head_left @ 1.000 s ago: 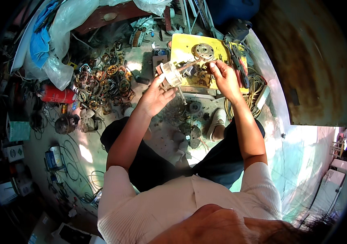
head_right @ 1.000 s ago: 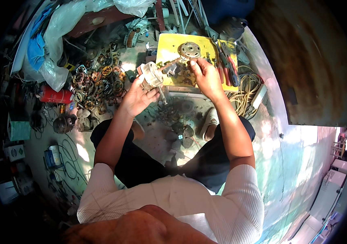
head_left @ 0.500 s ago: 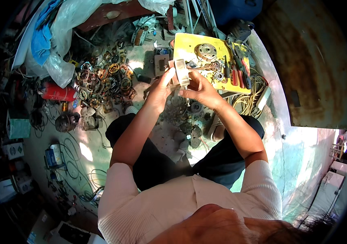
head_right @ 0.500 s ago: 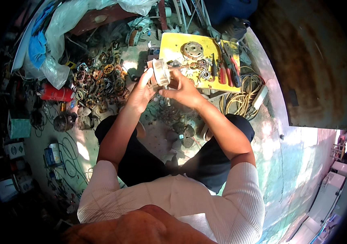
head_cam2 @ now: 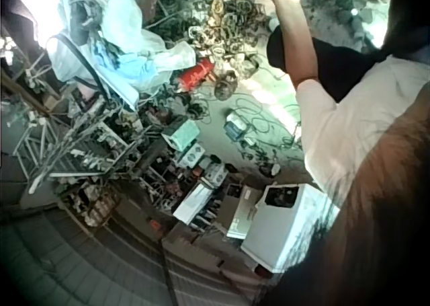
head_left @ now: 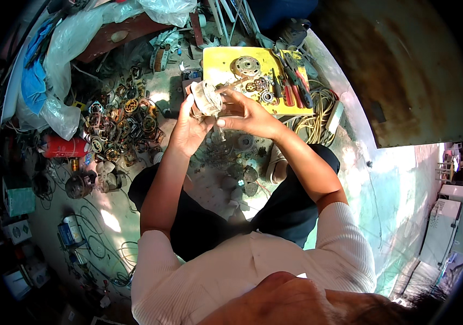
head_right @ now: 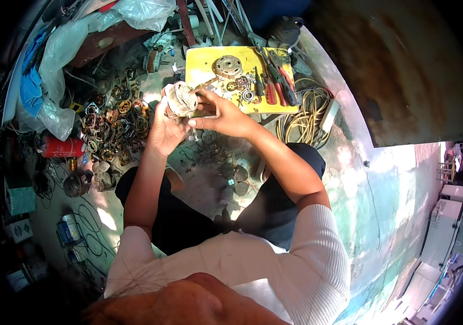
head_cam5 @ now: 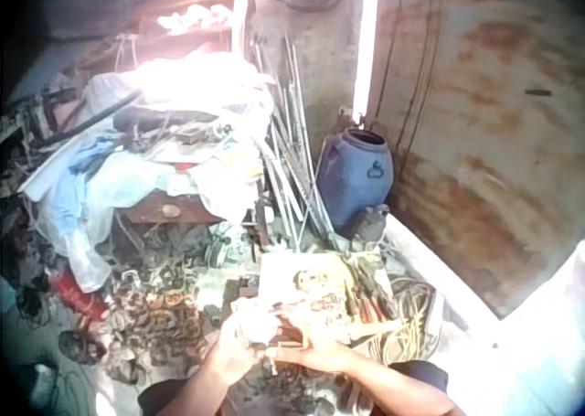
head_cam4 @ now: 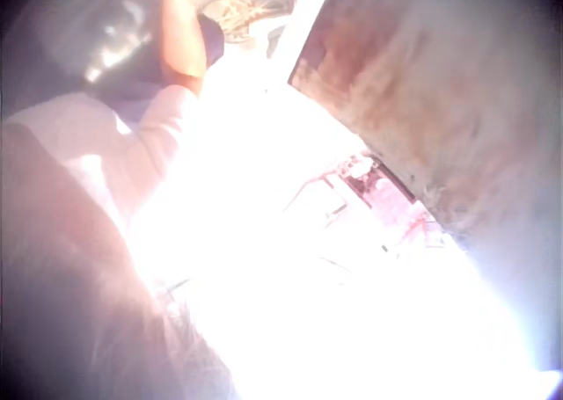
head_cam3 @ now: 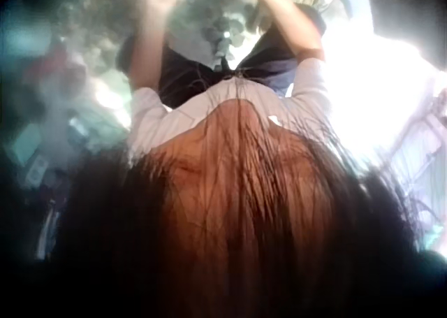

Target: The person manipulates a small electric motor component by hand, using a screwdriver and pliers to pry and detach pieces, then retrieves another motor part from a pile and continues prying it with a screwdriver.

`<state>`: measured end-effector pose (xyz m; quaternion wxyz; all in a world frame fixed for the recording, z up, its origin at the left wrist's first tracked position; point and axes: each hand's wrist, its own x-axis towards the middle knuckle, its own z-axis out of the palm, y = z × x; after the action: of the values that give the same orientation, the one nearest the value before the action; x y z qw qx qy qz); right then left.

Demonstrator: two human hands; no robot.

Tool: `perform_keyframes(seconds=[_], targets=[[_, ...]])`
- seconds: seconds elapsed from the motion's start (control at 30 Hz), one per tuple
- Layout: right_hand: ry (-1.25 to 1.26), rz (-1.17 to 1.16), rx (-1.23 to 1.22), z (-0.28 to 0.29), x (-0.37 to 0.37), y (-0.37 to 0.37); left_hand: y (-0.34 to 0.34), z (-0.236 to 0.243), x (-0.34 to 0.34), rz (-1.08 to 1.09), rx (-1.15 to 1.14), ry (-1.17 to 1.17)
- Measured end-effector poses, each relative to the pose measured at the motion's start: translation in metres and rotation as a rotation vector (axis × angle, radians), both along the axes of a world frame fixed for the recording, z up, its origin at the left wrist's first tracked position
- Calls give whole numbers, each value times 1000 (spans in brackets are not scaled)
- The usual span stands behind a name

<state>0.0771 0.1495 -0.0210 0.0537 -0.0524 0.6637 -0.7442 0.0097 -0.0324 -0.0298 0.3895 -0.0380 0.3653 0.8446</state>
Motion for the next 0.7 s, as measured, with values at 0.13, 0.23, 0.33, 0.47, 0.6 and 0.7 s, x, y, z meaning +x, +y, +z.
perform_keyframes(seconds=[0.13, 0.23, 0.33, 0.47, 0.6, 0.7], targets=[[-25, -227, 606, 27, 0, 54, -14, -6, -12, 67, 30, -138], [-63, -678, 1054, 29, 6, 108, -25, -21, -23, 92, -27, -90], [-128, -872, 1447, -14, 15, 174, -26, -14, -25, 77, -57, -117], [-385, -707, 1422, -35, 12, 206, -36, -22, -28, 75, -81, -159], [-415, -689, 1351, -51, 5, 221, -35, -26, -25, 35, -110, -227], [-421, -672, 1331, -52, 2, 223, -31, -23, -22, 15, -131, -195]])
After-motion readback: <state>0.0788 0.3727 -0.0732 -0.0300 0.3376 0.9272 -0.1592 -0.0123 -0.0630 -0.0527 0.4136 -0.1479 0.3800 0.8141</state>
